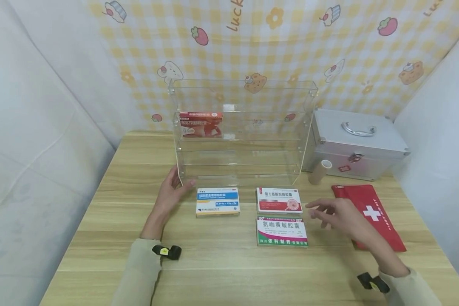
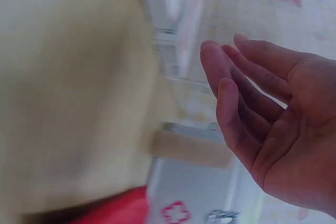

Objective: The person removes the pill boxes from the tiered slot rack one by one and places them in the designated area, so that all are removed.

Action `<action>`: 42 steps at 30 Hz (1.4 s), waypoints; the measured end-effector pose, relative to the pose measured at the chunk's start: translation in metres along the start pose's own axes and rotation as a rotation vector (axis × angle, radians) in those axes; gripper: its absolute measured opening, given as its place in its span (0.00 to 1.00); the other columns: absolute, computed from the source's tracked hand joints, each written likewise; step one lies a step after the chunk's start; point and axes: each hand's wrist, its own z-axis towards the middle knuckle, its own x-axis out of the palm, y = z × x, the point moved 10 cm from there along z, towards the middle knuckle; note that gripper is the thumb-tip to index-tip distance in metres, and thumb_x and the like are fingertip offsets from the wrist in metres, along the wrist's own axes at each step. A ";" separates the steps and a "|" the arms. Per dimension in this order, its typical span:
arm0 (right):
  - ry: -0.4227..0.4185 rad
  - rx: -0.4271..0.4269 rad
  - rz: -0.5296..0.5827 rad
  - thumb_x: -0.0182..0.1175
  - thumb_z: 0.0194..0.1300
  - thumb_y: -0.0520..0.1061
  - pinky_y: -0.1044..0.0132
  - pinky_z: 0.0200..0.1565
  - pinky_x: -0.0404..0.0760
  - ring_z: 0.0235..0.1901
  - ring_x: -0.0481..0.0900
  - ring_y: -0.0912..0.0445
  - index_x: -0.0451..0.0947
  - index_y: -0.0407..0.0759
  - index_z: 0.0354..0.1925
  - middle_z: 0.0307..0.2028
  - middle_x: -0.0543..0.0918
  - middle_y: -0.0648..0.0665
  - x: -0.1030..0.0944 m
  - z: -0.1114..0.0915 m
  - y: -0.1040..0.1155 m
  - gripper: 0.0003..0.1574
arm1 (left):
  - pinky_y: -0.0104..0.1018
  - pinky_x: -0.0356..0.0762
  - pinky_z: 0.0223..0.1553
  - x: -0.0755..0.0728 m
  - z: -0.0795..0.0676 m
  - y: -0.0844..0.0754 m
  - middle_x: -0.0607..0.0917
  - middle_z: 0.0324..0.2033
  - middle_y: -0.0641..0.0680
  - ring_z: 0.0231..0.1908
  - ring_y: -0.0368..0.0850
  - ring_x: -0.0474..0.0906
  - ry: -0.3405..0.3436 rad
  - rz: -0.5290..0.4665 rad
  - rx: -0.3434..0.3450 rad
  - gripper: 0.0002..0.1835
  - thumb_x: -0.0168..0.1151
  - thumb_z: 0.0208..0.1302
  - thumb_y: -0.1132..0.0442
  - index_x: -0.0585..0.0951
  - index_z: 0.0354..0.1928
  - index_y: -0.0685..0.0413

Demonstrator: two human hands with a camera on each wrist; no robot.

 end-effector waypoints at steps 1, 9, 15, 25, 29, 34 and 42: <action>-0.014 -0.021 -0.015 0.68 0.63 0.50 0.65 0.24 0.81 0.23 0.82 0.57 0.83 0.46 0.51 0.34 0.86 0.52 -0.006 0.002 0.007 0.19 | 0.54 0.51 0.70 -0.001 0.000 -0.001 0.55 0.75 0.56 0.72 0.55 0.51 0.001 0.002 0.005 0.45 0.68 0.64 0.59 0.53 0.77 0.44; -0.101 -0.186 -0.113 0.67 0.64 0.50 0.66 0.24 0.80 0.26 0.82 0.58 0.84 0.46 0.51 0.36 0.87 0.51 -0.032 0.042 0.075 0.18 | 0.53 0.52 0.70 -0.003 -0.001 0.000 0.55 0.75 0.55 0.72 0.54 0.52 0.001 -0.001 0.001 0.45 0.68 0.64 0.58 0.53 0.77 0.44; -0.152 -0.371 -0.181 0.66 0.66 0.47 0.67 0.25 0.81 0.26 0.80 0.62 0.83 0.46 0.51 0.37 0.87 0.50 -0.038 0.083 0.150 0.16 | 0.55 0.54 0.69 0.000 -0.002 0.002 0.56 0.74 0.55 0.71 0.54 0.53 0.007 -0.005 -0.005 0.45 0.68 0.64 0.57 0.53 0.77 0.41; -0.183 -0.446 -0.254 0.63 0.68 0.49 0.65 0.29 0.79 0.29 0.79 0.59 0.81 0.47 0.54 0.43 0.86 0.49 -0.052 0.153 0.250 0.18 | 0.54 0.55 0.69 0.000 -0.004 -0.001 0.56 0.74 0.56 0.71 0.53 0.54 0.004 -0.019 0.004 0.45 0.68 0.64 0.59 0.53 0.77 0.44; -0.182 -0.428 -0.322 0.62 0.69 0.51 0.65 0.29 0.77 0.30 0.78 0.58 0.80 0.48 0.55 0.44 0.85 0.50 -0.048 0.174 0.266 0.18 | 0.52 0.57 0.68 -0.001 -0.005 0.001 0.58 0.74 0.55 0.71 0.52 0.55 0.000 -0.019 -0.006 0.45 0.68 0.63 0.59 0.54 0.77 0.42; -0.162 -0.379 -0.370 0.62 0.69 0.52 0.64 0.28 0.75 0.35 0.79 0.57 0.80 0.49 0.56 0.42 0.85 0.50 -0.040 0.193 0.270 0.19 | 0.52 0.58 0.68 -0.002 0.000 0.016 0.59 0.73 0.55 0.70 0.52 0.56 -0.010 -0.016 -0.021 0.45 0.69 0.63 0.58 0.54 0.77 0.40; -0.139 -0.333 -0.369 0.61 0.69 0.53 0.65 0.27 0.77 0.32 0.79 0.59 0.81 0.51 0.53 0.37 0.85 0.50 -0.034 0.209 0.269 0.17 | 0.49 0.58 0.69 -0.008 0.008 0.030 0.61 0.72 0.48 0.70 0.48 0.58 -0.042 0.008 0.001 0.44 0.70 0.61 0.53 0.56 0.75 0.31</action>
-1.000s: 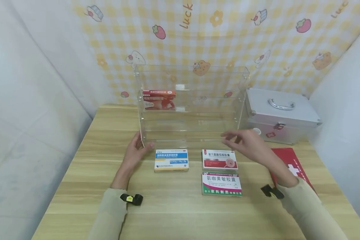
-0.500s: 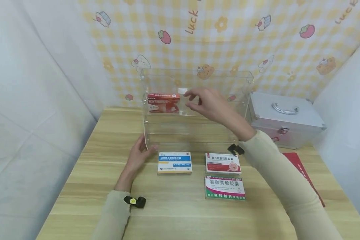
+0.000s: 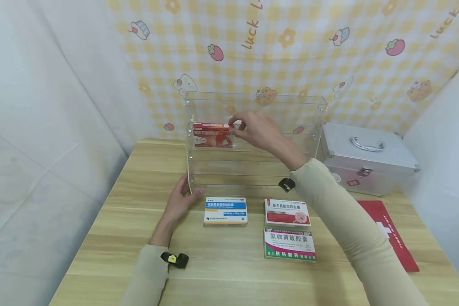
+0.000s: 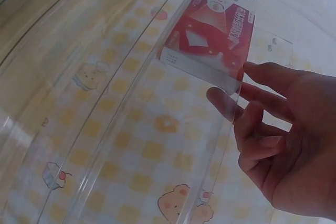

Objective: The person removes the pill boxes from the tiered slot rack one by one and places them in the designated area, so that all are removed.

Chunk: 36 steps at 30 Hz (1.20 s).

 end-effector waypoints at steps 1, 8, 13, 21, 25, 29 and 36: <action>0.004 -0.001 0.005 0.61 0.69 0.53 0.65 0.28 0.78 0.33 0.80 0.59 0.81 0.50 0.53 0.37 0.85 0.50 0.001 0.001 0.000 0.17 | 0.49 0.59 0.68 0.000 0.000 0.000 0.62 0.72 0.48 0.70 0.48 0.58 -0.002 0.006 0.006 0.44 0.70 0.61 0.53 0.56 0.75 0.31; 0.056 0.021 0.136 0.63 0.68 0.54 0.62 0.18 0.80 0.16 0.79 0.54 0.79 0.50 0.53 0.37 0.86 0.48 0.007 0.003 -0.007 0.18 | 0.49 0.58 0.69 0.000 0.000 -0.003 0.61 0.72 0.48 0.70 0.48 0.58 -0.007 0.008 0.022 0.44 0.70 0.61 0.54 0.57 0.75 0.33; 0.086 0.031 0.213 0.64 0.67 0.53 0.59 0.17 0.80 0.13 0.79 0.52 0.77 0.48 0.52 0.37 0.87 0.46 0.010 0.006 -0.010 0.19 | 0.48 0.58 0.69 0.001 0.000 -0.005 0.61 0.72 0.48 0.69 0.48 0.58 -0.007 0.006 0.031 0.44 0.70 0.61 0.54 0.57 0.75 0.33; 0.127 0.033 0.234 0.63 0.68 0.50 0.59 0.18 0.80 0.15 0.82 0.54 0.77 0.46 0.49 0.34 0.86 0.47 0.012 0.008 -0.005 0.15 | 0.49 0.58 0.69 0.001 -0.001 -0.004 0.61 0.72 0.49 0.69 0.48 0.58 -0.001 0.002 0.033 0.45 0.71 0.60 0.53 0.56 0.75 0.33; 0.148 0.038 0.233 0.62 0.69 0.49 0.60 0.18 0.80 0.16 0.82 0.54 0.77 0.44 0.50 0.36 0.87 0.46 0.011 0.009 -0.003 0.15 | 0.51 0.56 0.69 0.000 -0.001 -0.005 0.61 0.72 0.50 0.70 0.48 0.58 0.000 -0.001 0.031 0.44 0.70 0.61 0.53 0.56 0.75 0.32; 0.163 0.034 0.238 0.62 0.70 0.46 0.63 0.17 0.78 0.16 0.82 0.53 0.77 0.43 0.50 0.38 0.87 0.43 0.012 0.009 -0.001 0.14 | 0.52 0.55 0.69 0.000 -0.002 -0.004 0.60 0.73 0.49 0.70 0.48 0.57 0.004 0.003 0.022 0.44 0.69 0.62 0.54 0.56 0.75 0.30; 0.163 0.029 0.253 0.61 0.70 0.44 0.65 0.15 0.76 0.17 0.82 0.53 0.80 0.43 0.49 0.35 0.88 0.44 0.011 0.009 -0.003 0.11 | 0.53 0.53 0.70 0.003 0.001 -0.003 0.58 0.74 0.53 0.71 0.52 0.55 0.023 -0.009 0.008 0.45 0.68 0.63 0.58 0.54 0.77 0.39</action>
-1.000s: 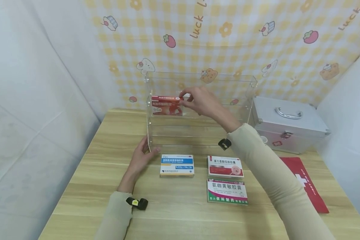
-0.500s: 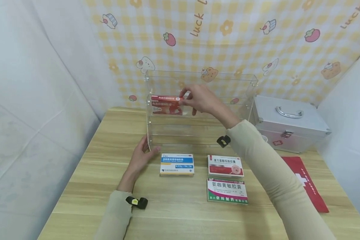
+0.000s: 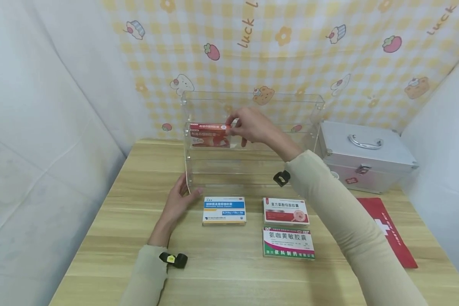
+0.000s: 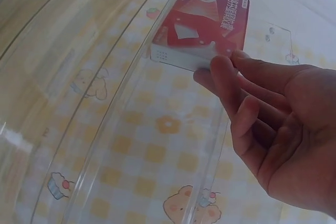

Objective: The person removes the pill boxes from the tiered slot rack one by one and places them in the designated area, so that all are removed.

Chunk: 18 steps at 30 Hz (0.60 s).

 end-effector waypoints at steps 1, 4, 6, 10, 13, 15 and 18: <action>-0.005 -0.001 0.001 0.61 0.70 0.44 0.65 0.15 0.76 0.17 0.82 0.53 0.80 0.43 0.49 0.35 0.88 0.45 0.000 0.000 0.000 0.11 | 0.53 0.53 0.70 0.000 0.000 0.000 0.57 0.74 0.53 0.71 0.52 0.55 0.003 -0.004 -0.001 0.45 0.68 0.63 0.58 0.54 0.77 0.40; -0.019 -0.001 0.007 0.61 0.70 0.44 0.64 0.16 0.77 0.17 0.82 0.54 0.81 0.43 0.48 0.33 0.87 0.47 -0.001 0.000 -0.001 0.11 | 0.53 0.54 0.70 0.001 0.000 0.001 0.57 0.74 0.52 0.71 0.52 0.55 0.004 -0.002 -0.004 0.45 0.68 0.63 0.57 0.54 0.77 0.38; -0.027 0.000 0.019 0.62 0.69 0.44 0.64 0.16 0.77 0.18 0.83 0.54 0.81 0.43 0.48 0.34 0.87 0.47 -0.001 -0.001 -0.001 0.11 | 0.52 0.54 0.70 0.001 0.000 0.001 0.57 0.74 0.50 0.71 0.50 0.55 0.001 0.003 -0.003 0.45 0.68 0.63 0.55 0.54 0.76 0.35; -0.043 -0.007 0.044 0.62 0.69 0.44 0.65 0.15 0.75 0.18 0.83 0.54 0.81 0.42 0.48 0.34 0.88 0.44 -0.002 -0.002 -0.001 0.11 | 0.51 0.54 0.70 0.000 -0.002 0.001 0.58 0.74 0.48 0.71 0.49 0.56 -0.015 0.023 0.005 0.44 0.69 0.63 0.53 0.55 0.75 0.31; -0.070 -0.017 0.056 0.62 0.69 0.44 0.65 0.14 0.74 0.18 0.83 0.54 0.82 0.42 0.47 0.34 0.88 0.44 -0.006 -0.002 0.000 0.11 | 0.51 0.55 0.70 0.000 -0.002 0.000 0.59 0.73 0.47 0.70 0.48 0.57 -0.022 0.037 0.016 0.43 0.69 0.62 0.52 0.56 0.75 0.29; -0.091 -0.021 0.064 0.62 0.69 0.44 0.65 0.14 0.74 0.18 0.83 0.54 0.82 0.42 0.47 0.33 0.88 0.45 -0.011 -0.003 0.002 0.10 | 0.51 0.56 0.69 0.000 -0.002 0.000 0.60 0.73 0.47 0.70 0.48 0.57 -0.026 0.041 0.022 0.43 0.69 0.62 0.52 0.57 0.74 0.29; -0.123 -0.029 0.058 0.63 0.68 0.45 0.64 0.14 0.75 0.18 0.83 0.55 0.82 0.43 0.47 0.33 0.87 0.47 -0.019 -0.006 0.008 0.11 | 0.50 0.56 0.69 -0.001 -0.002 0.000 0.60 0.73 0.47 0.70 0.47 0.57 -0.028 0.047 0.020 0.43 0.69 0.62 0.51 0.56 0.75 0.28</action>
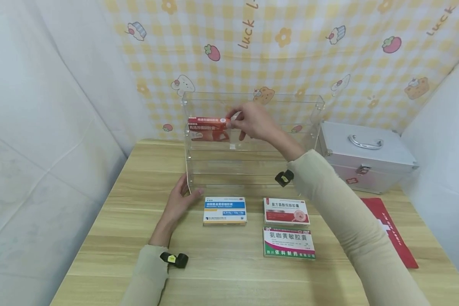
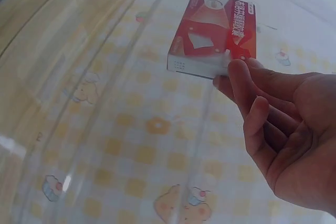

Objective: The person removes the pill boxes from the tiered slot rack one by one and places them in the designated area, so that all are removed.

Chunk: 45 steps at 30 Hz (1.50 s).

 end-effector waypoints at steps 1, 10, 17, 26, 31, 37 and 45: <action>-0.005 0.003 -0.006 0.63 0.68 0.45 0.64 0.15 0.76 0.18 0.83 0.55 0.82 0.44 0.48 0.33 0.87 0.48 -0.002 -0.001 0.002 0.11 | 0.51 0.56 0.69 0.001 0.000 0.001 0.60 0.73 0.47 0.70 0.47 0.57 0.005 -0.004 -0.002 0.44 0.69 0.62 0.52 0.56 0.75 0.29; -0.042 -0.011 -0.044 0.64 0.67 0.45 0.64 0.29 0.81 0.17 0.83 0.57 0.81 0.43 0.49 0.34 0.88 0.47 -0.024 -0.005 0.018 0.14 | 0.52 0.57 0.69 0.002 -0.009 -0.005 0.59 0.73 0.54 0.71 0.51 0.56 0.030 -0.041 -0.042 0.46 0.68 0.63 0.55 0.53 0.77 0.38; -0.054 -0.033 -0.036 0.63 0.68 0.46 0.63 0.23 0.81 0.17 0.83 0.56 0.81 0.44 0.51 0.35 0.87 0.47 -0.035 -0.010 0.022 0.14 | 0.52 0.55 0.69 0.002 -0.015 -0.009 0.58 0.74 0.54 0.71 0.51 0.55 0.020 -0.038 -0.044 0.46 0.69 0.63 0.55 0.53 0.77 0.41; -0.075 -0.124 -0.057 0.65 0.66 0.46 0.63 0.22 0.82 0.20 0.82 0.59 0.83 0.45 0.51 0.42 0.86 0.48 -0.044 -0.056 0.030 0.16 | 0.53 0.56 0.69 0.006 -0.014 -0.024 0.56 0.74 0.55 0.71 0.52 0.54 0.052 -0.047 -0.034 0.45 0.67 0.64 0.58 0.52 0.77 0.42; -0.001 -0.141 0.052 0.66 0.65 0.43 0.63 0.20 0.82 0.20 0.82 0.57 0.82 0.44 0.52 0.39 0.87 0.45 -0.014 -0.098 0.020 0.16 | 0.53 0.58 0.68 0.007 -0.006 -0.020 0.57 0.74 0.55 0.71 0.52 0.54 0.063 -0.068 -0.017 0.45 0.67 0.64 0.60 0.52 0.77 0.41; 0.118 -0.095 0.135 0.67 0.64 0.43 0.63 0.20 0.82 0.21 0.82 0.59 0.82 0.46 0.52 0.37 0.88 0.49 0.046 -0.141 -0.006 0.17 | 0.52 0.59 0.68 0.004 0.003 -0.004 0.57 0.74 0.53 0.71 0.51 0.54 0.053 -0.078 0.000 0.46 0.68 0.64 0.58 0.52 0.77 0.37; 0.280 0.026 0.285 0.67 0.65 0.46 0.63 0.20 0.81 0.17 0.81 0.54 0.84 0.48 0.48 0.31 0.87 0.54 0.118 -0.178 -0.040 0.13 | 0.47 0.56 0.70 0.001 0.004 -0.002 0.57 0.74 0.52 0.71 0.48 0.55 0.022 -0.033 0.008 0.47 0.70 0.61 0.52 0.53 0.77 0.37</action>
